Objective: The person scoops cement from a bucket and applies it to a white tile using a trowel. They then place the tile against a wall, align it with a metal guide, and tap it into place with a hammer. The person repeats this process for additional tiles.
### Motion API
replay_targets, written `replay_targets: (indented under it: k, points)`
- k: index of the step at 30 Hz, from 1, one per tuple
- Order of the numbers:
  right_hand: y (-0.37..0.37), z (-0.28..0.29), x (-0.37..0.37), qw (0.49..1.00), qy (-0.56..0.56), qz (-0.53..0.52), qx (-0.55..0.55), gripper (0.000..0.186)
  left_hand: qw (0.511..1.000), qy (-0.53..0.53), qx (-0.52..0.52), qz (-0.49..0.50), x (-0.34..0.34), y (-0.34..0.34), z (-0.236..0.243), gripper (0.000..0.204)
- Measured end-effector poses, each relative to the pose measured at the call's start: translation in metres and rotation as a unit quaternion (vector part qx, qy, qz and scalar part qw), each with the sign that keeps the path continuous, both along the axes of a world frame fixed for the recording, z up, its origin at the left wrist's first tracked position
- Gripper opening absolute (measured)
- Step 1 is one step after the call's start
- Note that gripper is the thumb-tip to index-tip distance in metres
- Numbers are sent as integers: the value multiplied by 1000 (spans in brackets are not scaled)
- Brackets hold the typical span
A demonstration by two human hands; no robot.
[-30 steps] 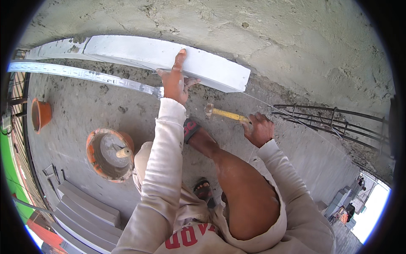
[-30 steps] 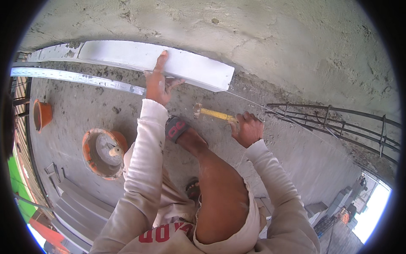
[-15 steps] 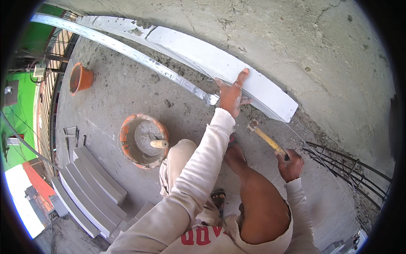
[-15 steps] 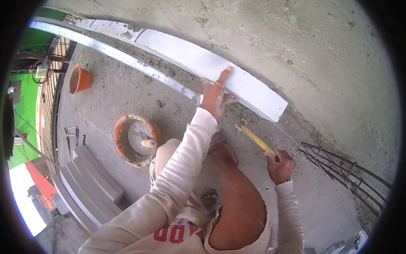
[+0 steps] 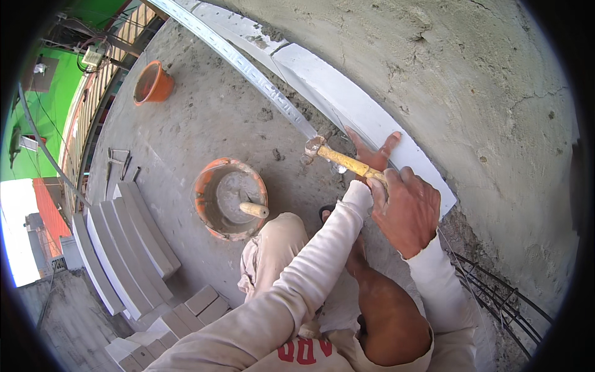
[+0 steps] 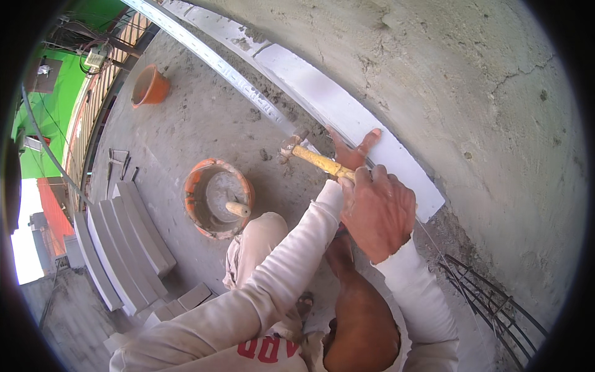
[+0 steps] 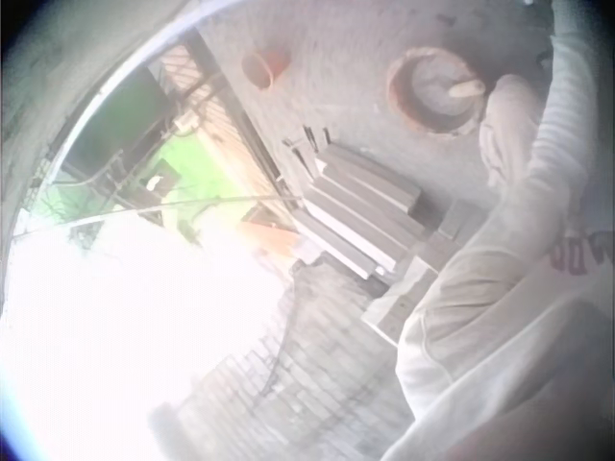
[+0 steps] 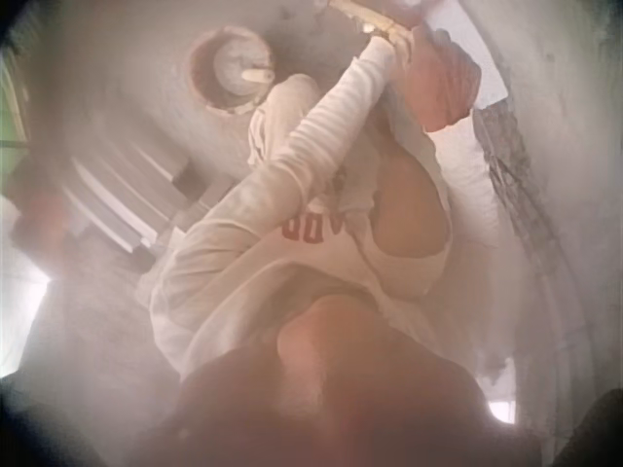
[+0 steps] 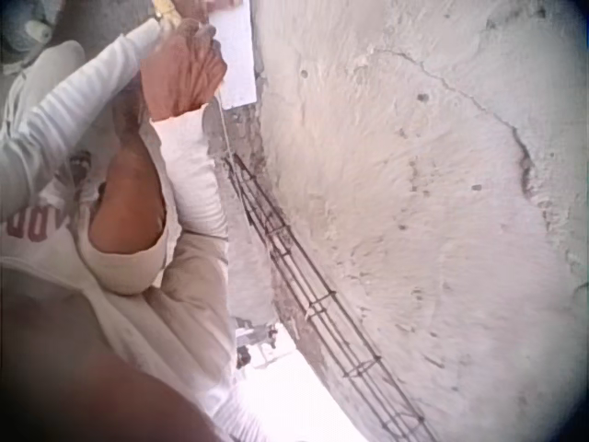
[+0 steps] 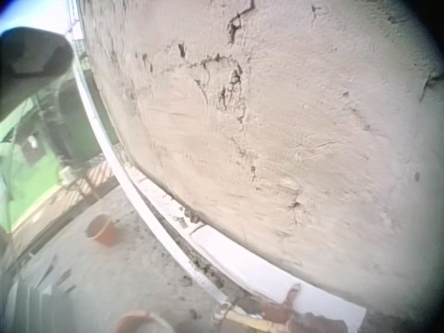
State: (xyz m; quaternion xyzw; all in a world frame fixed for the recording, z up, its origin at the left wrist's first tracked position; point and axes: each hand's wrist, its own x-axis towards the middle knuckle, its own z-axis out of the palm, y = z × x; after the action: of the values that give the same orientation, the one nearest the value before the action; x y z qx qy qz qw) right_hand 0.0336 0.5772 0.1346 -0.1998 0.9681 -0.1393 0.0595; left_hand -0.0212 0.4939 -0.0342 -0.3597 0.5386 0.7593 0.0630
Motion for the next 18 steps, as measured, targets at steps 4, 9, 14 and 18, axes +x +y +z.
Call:
replay_targets:
  k: [4,9,14,18]
  points:
    - [-52,-24,-48,991,54,97,76,24,1000,-2,-14,-4,10,-1,0,148]
    - [-46,-8,-41,988,-20,131,75,25,1000,-3,-23,3,15,4,-7,147]
    - [-72,-21,-22,979,-10,202,-31,33,999,4,-44,10,11,-4,-8,147]
    - [-119,-24,-29,955,-216,203,-6,30,999,20,-50,7,-2,3,-1,146]
